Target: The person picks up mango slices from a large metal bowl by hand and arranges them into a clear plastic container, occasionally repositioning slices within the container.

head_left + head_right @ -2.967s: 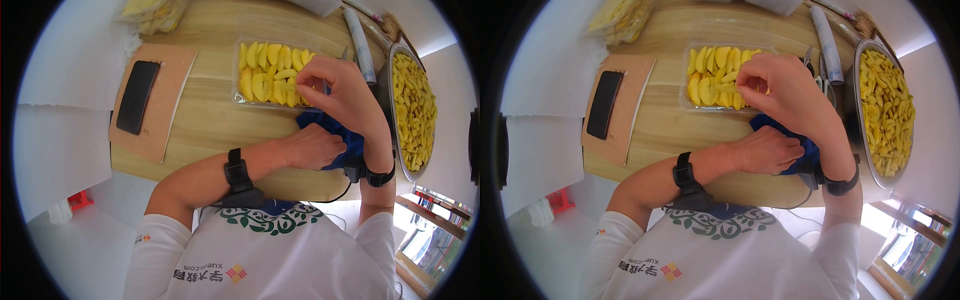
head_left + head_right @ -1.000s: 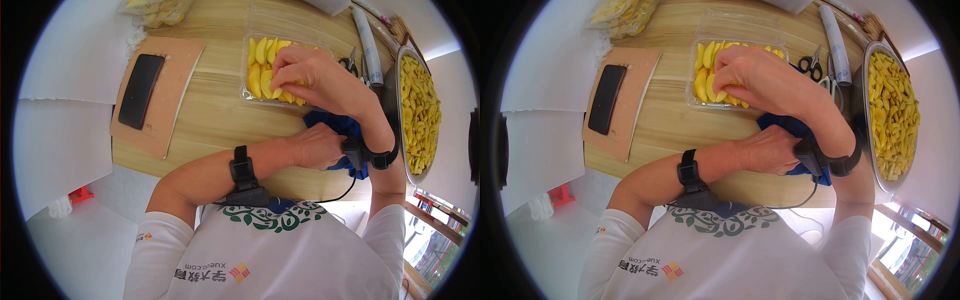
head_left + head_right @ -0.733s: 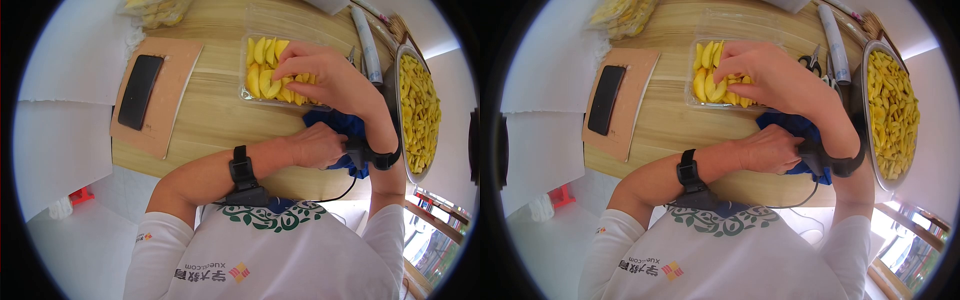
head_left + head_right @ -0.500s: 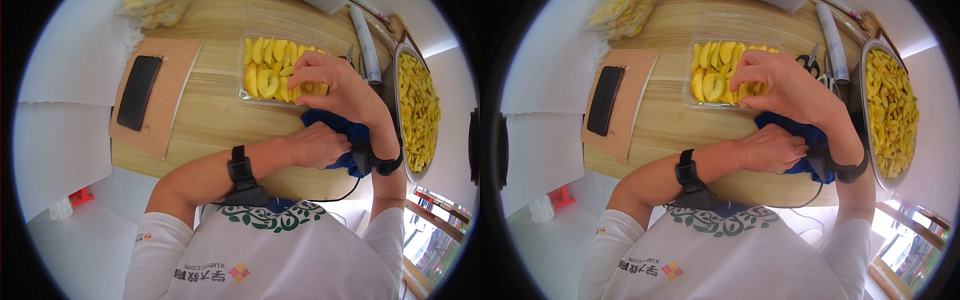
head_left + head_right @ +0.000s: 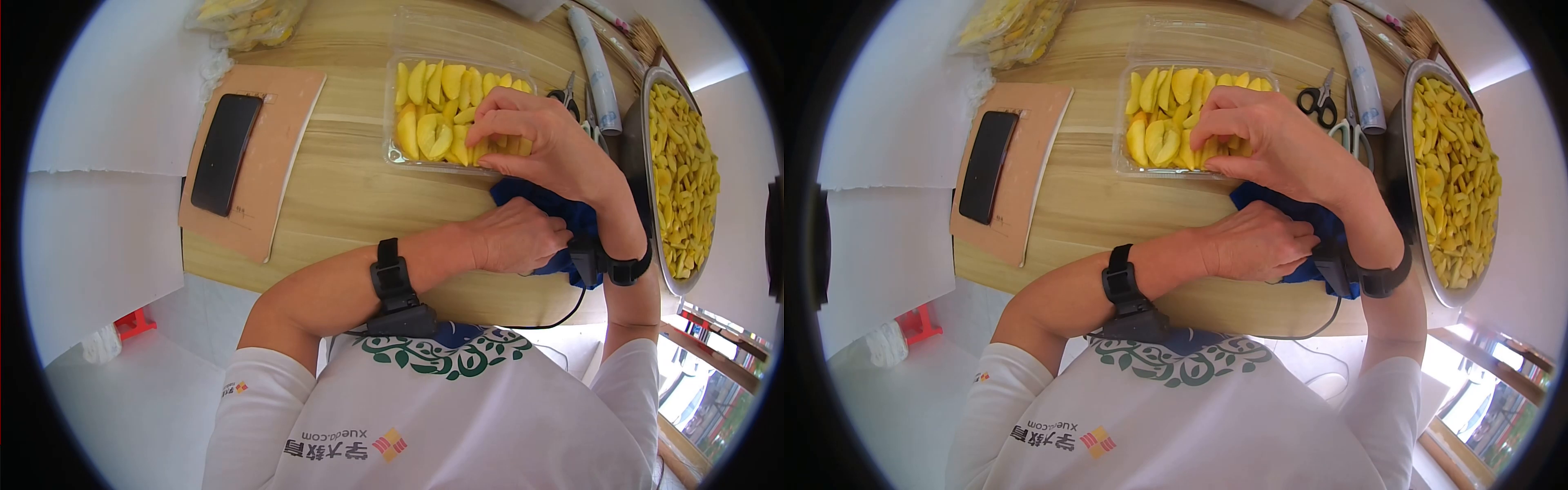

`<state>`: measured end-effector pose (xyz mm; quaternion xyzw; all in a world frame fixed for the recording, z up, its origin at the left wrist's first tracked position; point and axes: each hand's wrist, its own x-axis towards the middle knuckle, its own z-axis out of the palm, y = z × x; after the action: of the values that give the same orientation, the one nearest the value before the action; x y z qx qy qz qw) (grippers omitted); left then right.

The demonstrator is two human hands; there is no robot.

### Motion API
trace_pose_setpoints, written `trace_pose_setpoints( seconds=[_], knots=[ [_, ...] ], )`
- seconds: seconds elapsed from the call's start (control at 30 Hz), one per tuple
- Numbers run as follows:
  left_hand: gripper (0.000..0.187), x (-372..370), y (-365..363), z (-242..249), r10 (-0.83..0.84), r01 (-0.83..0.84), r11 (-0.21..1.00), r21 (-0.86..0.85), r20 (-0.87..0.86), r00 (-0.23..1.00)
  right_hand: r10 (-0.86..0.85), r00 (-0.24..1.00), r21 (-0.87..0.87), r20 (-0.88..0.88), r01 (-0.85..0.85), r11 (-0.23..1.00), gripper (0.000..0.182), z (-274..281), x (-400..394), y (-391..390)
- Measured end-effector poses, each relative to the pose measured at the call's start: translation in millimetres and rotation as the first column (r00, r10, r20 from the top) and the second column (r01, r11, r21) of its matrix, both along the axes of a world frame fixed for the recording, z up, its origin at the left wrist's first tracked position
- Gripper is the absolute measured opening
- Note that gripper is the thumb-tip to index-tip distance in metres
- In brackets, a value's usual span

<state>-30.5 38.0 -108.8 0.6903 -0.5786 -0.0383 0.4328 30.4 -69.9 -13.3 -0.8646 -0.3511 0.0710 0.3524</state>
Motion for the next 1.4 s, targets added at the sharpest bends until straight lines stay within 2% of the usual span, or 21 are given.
trace_pose_setpoints(
  seconds=[0.17,0.3,0.37,0.6,0.7,0.77,0.8,0.87,0.93,1.03,1.07,1.13,1.23,1.3,1.33,1.4],
  knots=[
    [0.013,0,1,1,0.001,-0.001,1.0,0.004,0.0,1.0,-0.009,1.0,0.052,0.014,0.008,0.999,0.02,5,-1,4],
    [0.013,0,1,1,-0.004,0.004,1.0,0.029,-0.003,1.0,-0.012,0.999,-0.002,-0.045,0.012,1.0,0.02,4,0,9],
    [0.014,0,1,2,-0.007,0.007,0.999,0.04,0.001,1.0,0.012,0.999,0.018,0.036,-0.013,1.0,0.016,-1,2,11],
    [0.014,1,1,-1,-0.012,0.012,1.0,0.019,0.014,1.0,0.002,1.0,0.008,0.03,-0.002,1.0,0.015,-3,2,13],
    [0.014,1,1,-1,-0.018,0.018,1.0,0.019,0.001,1.0,-0.007,0.997,0.064,0.077,0.002,0.998,0.014,4,2,8],
    [0.013,1,1,0,-0.027,0.027,0.999,0.022,0.005,1.0,-0.149,0.987,0.182,-0.061,0.158,0.971,0.016,16,-5,-2],
    [0.013,1,1,0,-0.023,0.024,0.999,0.03,-0.003,1.0,-0.161,0.986,0.181,-0.053,0.168,0.969,0.016,21,-8,-9],
    [0.012,2,1,0,-0.029,0.029,0.999,0.029,0.011,1.0,-0.344,0.939,0.129,-0.021,0.344,0.93,0.017,26,-18,-27],
    [0.012,1,2,0,-0.032,0.031,0.999,0.033,0.019,0.999,-0.4,0.917,0.172,0.008,0.392,0.904,0.019,18,-33,-45],
    [0.012,1,2,1,-0.021,0.021,1.0,-0.015,0.01,1.0,-0.606,0.79,0.144,-0.092,0.612,0.777,0.025,10,-63,-63],
    [0.012,1,2,1,-0.016,0.017,1.0,-0.021,0.013,1.0,-0.609,0.788,0.149,-0.091,0.615,0.774,0.025,6,-74,-68],
    [0.012,1,1,0,-0.019,0.019,1.0,-0.022,0.021,1.0,-0.661,0.747,0.023,-0.07,0.664,0.747,0.029,-4,-92,-75],
    [0.014,0,0,1,0.018,-0.016,0.998,-0.066,0.028,0.999,-0.662,0.747,-0.039,-0.061,0.661,0.75,0.035,-31,-108,-75],
    [0.017,1,0,6,0.173,-0.165,0.973,-0.16,0.04,0.984,-0.665,0.744,-0.095,-0.061,0.659,0.746,0.034,-34,-112,-76],
    [0.017,1,0,7,0.164,-0.155,0.976,-0.155,0.049,0.985,-0.672,0.739,-0.086,-0.06,0.667,0.741,0.034,-36,-111,-77],
    [0.02,1,-1,8,0.304,-0.289,0.947,-0.143,0.1,0.947,-0.619,0.784,-0.088,0.056,0.621,0.779,0.025,-42,-105,-81]
  ],
)
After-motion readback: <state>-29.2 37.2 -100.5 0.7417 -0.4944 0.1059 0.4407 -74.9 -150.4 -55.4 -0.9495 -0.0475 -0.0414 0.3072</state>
